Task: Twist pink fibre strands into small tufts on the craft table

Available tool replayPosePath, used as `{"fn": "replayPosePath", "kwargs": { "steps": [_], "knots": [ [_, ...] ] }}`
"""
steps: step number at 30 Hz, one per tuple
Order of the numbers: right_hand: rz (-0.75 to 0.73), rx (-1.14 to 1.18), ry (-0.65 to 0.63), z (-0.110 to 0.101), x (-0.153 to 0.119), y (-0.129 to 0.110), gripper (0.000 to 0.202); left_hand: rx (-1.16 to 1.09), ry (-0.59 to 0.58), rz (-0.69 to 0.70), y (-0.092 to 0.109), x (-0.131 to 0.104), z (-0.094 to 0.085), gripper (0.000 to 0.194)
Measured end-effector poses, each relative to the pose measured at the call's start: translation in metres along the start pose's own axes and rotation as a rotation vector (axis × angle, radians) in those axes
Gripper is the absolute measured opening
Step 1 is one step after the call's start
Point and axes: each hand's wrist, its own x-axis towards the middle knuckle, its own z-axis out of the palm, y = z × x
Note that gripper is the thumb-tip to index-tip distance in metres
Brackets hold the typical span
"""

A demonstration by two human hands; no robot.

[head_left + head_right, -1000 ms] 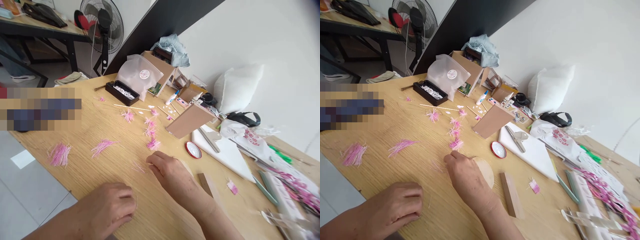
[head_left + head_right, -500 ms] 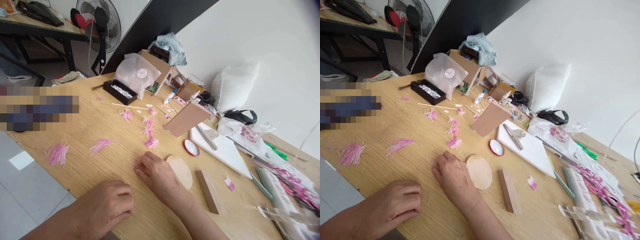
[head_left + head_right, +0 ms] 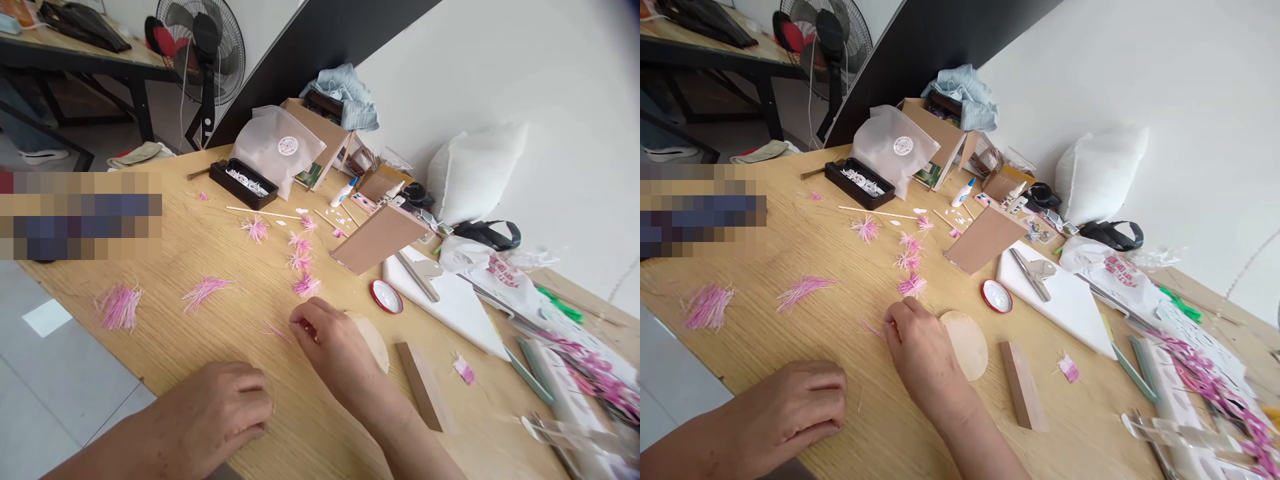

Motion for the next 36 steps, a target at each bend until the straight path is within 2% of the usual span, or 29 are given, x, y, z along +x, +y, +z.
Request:
{"fn": "replayPosePath", "kwargs": {
  "steps": [3,7,11,17,22,26,36],
  "knots": [
    [-0.048,0.006,0.012,-0.004,-0.003,-0.001,0.016,-0.004,-0.001,0.006,-0.001,-0.002,0.001,0.02],
    [-0.12,0.023,-0.069,0.008,0.0,-0.011,0.015,-0.002,-0.007,-0.004,-0.002,-0.003,0.002,0.018],
    [-0.16,-0.132,-0.105,0.02,0.006,-0.018,0.017,0.007,-0.019,-0.028,-0.002,-0.002,0.002,0.019],
    [-0.226,-0.313,-0.062,0.027,0.008,-0.018,0.018,0.015,-0.015,-0.037,0.0,-0.002,0.0,0.019],
    [-0.111,-0.231,-0.011,0.025,0.002,-0.015,0.015,0.017,-0.036,-0.032,0.002,-0.001,-0.002,0.02],
    [0.002,-0.167,-0.028,0.018,-0.003,-0.011,0.016,0.004,-0.032,-0.03,0.001,0.0,-0.004,0.019],
    [0.057,-0.148,-0.086,0.019,0.002,-0.015,0.015,-0.01,-0.003,-0.031,0.002,-0.003,-0.003,0.017]
  ]
}}
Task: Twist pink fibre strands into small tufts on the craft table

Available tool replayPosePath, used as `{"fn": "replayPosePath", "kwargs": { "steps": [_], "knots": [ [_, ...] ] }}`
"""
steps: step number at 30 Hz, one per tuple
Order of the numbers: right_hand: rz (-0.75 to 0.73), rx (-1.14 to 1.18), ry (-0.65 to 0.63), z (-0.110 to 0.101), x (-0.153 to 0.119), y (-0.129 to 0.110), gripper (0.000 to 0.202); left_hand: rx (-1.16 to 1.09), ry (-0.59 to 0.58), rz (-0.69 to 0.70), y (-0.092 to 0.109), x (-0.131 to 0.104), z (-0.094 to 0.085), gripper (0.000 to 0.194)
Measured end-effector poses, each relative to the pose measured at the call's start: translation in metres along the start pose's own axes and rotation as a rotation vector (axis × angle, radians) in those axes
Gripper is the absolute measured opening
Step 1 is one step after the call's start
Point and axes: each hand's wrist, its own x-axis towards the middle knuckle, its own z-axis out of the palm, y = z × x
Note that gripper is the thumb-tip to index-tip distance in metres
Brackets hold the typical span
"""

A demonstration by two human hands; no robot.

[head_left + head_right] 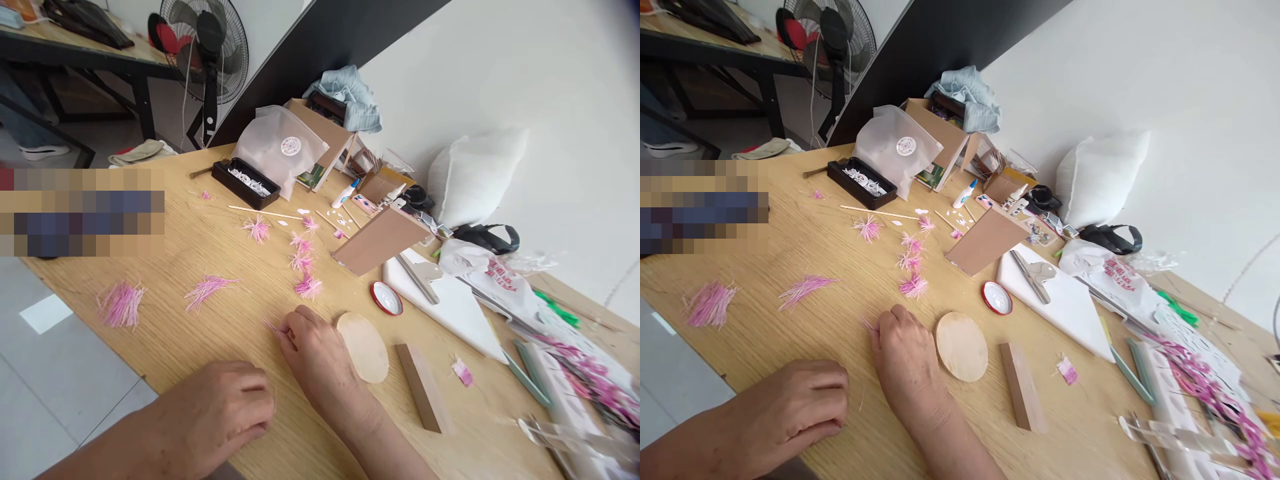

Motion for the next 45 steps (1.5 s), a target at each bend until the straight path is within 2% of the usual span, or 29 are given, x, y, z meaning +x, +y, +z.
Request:
{"fn": "replayPosePath", "kwargs": {
  "steps": [4,11,19,23,28,34,38,45],
  "knots": [
    [0.03,0.047,-0.025,-0.006,-0.001,0.001,0.012,-0.002,-0.024,-0.001,0.0,0.001,0.0,0.017],
    [0.063,0.056,0.052,-0.016,-0.011,0.022,0.009,-0.012,-0.008,0.029,0.0,0.002,0.0,0.019],
    [0.075,0.027,-0.071,-0.011,-0.023,0.021,0.02,-0.031,-0.004,0.046,-0.003,0.001,0.001,0.018],
    [0.033,0.05,-0.09,-0.009,-0.022,0.018,0.021,-0.048,0.008,0.05,-0.004,0.0,0.003,0.018],
    [-0.039,0.102,-0.04,-0.01,-0.02,0.017,0.021,-0.042,0.029,0.051,-0.005,0.0,0.005,0.018],
    [-0.084,0.052,-0.002,-0.01,-0.023,0.024,0.028,-0.029,0.015,0.046,-0.003,0.0,0.004,0.019],
    [-0.131,0.052,-0.004,-0.008,-0.023,0.025,0.026,-0.032,0.035,0.049,-0.003,0.001,0.004,0.02],
    [-0.129,0.038,0.031,-0.017,-0.016,0.022,0.025,-0.011,0.016,0.038,-0.002,0.002,0.003,0.019]
  ]
}}
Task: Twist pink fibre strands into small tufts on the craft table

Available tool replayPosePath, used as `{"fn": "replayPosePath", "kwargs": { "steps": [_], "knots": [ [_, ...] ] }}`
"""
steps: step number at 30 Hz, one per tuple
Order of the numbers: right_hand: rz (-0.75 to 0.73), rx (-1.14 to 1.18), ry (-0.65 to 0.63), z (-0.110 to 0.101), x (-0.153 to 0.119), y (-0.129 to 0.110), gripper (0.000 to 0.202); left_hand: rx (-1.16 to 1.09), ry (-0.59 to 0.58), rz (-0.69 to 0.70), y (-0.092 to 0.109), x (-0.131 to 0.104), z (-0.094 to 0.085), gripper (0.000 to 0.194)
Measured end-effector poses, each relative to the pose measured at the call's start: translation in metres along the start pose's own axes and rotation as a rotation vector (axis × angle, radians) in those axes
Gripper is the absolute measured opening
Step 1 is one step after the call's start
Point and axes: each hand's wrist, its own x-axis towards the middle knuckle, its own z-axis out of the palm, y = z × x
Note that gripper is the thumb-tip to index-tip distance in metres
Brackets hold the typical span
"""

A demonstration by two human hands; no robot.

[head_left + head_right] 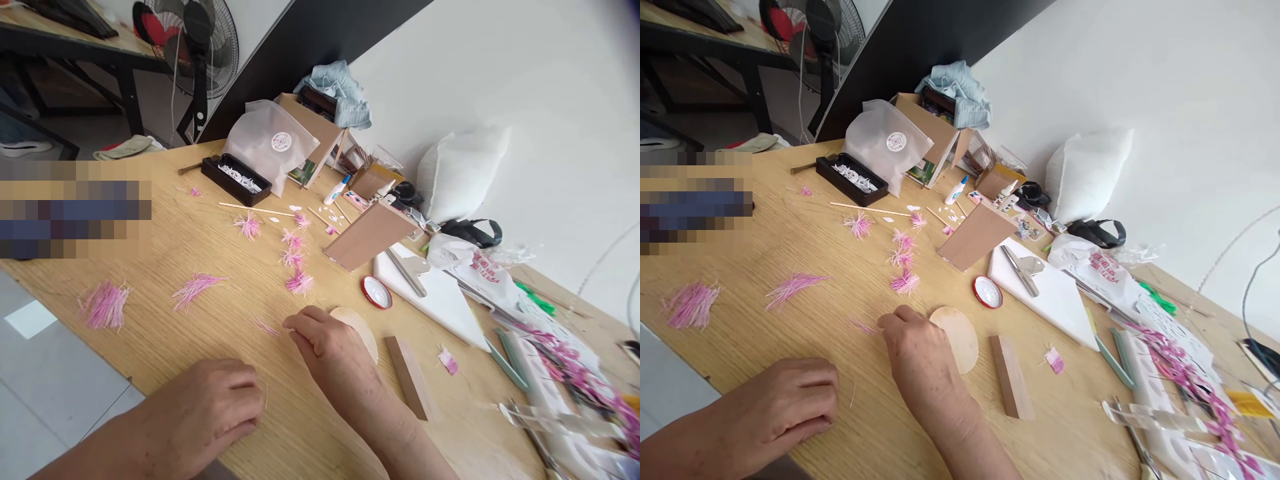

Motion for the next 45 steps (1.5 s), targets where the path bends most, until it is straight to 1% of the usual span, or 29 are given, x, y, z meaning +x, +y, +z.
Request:
{"fn": "replayPosePath", "kwargs": {
  "steps": [6,11,17,22,27,31,33,36,38,41,45],
  "knots": [
    [-0.186,-0.047,-0.055,0.004,0.017,-0.003,0.034,0.014,0.0,-0.009,0.0,-0.002,0.0,0.019],
    [-0.252,-0.06,-0.064,0.01,0.025,-0.005,0.038,0.022,0.007,-0.011,0.002,0.0,-0.002,0.019],
    [-0.266,-0.068,-0.083,0.008,0.024,-0.003,0.036,0.044,-0.021,-0.016,0.003,0.003,-0.004,0.02],
    [-0.219,-0.059,-0.091,0.008,0.025,-0.001,0.035,0.053,-0.032,-0.023,0.001,0.002,-0.001,0.018],
    [-0.257,-0.066,-0.081,0.007,0.026,-0.003,0.034,0.07,-0.034,-0.023,0.004,0.001,-0.002,0.018],
    [-0.196,-0.04,-0.05,0.0,0.031,-0.007,0.03,0.098,-0.028,-0.019,0.005,0.003,-0.006,0.02],
    [-0.161,-0.001,-0.02,-0.004,0.038,-0.01,0.026,0.112,-0.04,-0.009,0.005,0.004,-0.008,0.022],
    [-0.164,0.041,-0.009,-0.005,0.052,-0.017,0.021,0.123,-0.039,-0.005,0.003,0.005,-0.006,0.027],
    [-0.189,0.061,-0.027,-0.003,0.064,-0.023,0.019,0.128,-0.016,0.008,0.001,0.006,-0.003,0.029],
    [-0.221,0.106,-0.055,0.003,0.081,-0.03,0.019,0.142,0.049,0.07,-0.003,0.007,0.003,0.033],
    [-0.212,0.122,-0.083,0.009,0.098,-0.038,0.018,0.167,0.11,0.131,-0.009,0.008,0.009,0.035]
  ]
}}
